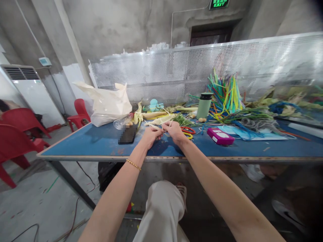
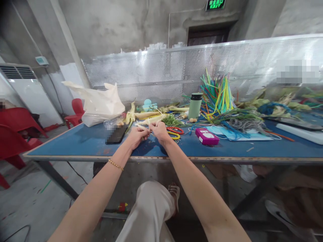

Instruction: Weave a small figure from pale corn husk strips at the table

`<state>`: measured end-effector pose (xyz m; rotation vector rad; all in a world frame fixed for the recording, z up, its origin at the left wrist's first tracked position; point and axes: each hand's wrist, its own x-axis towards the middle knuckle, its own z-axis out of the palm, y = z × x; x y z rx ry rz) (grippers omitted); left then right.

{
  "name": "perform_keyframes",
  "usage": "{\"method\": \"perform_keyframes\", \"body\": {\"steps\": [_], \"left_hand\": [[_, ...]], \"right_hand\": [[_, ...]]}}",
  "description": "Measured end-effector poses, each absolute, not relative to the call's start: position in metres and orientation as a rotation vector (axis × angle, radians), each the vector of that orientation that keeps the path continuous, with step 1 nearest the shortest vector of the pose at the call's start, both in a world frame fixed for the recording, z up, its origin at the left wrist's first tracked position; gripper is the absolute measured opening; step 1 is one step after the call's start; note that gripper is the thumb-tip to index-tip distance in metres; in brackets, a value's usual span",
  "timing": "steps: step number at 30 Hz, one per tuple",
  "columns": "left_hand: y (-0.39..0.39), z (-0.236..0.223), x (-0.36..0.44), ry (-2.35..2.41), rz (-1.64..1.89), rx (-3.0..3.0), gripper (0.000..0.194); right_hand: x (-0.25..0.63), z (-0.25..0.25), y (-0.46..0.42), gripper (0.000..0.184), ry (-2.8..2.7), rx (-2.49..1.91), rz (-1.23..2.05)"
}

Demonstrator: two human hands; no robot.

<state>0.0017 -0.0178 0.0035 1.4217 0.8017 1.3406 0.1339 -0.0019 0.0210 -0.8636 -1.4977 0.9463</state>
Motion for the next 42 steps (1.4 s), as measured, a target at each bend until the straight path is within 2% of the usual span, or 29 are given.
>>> {"method": "perform_keyframes", "body": {"steps": [14,22,26,31,36,42], "left_hand": [[-0.019,0.007,-0.003,0.622,1.226,1.138,0.037],[-0.018,0.004,0.0,0.734,1.303,1.293,0.028],[-0.017,0.003,0.0,0.773,1.287,1.289,0.023],[-0.014,0.001,-0.003,0.801,1.31,1.28,0.031],[-0.009,0.0,-0.007,0.752,1.425,1.12,0.031],[-0.012,0.002,-0.007,0.713,1.403,1.059,0.032]], "right_hand": [[0.136,0.025,-0.001,0.033,-1.387,-0.892,1.013],[0.134,0.025,-0.001,0.035,-1.389,-0.92,0.94],[0.134,0.025,-0.001,0.033,-1.43,-0.932,0.92],[0.136,0.025,-0.002,0.026,-1.462,-0.927,0.872],[0.137,0.026,-0.005,0.029,-1.469,-0.912,0.89],[0.136,0.02,0.001,0.024,-1.468,-0.88,0.843]]}}
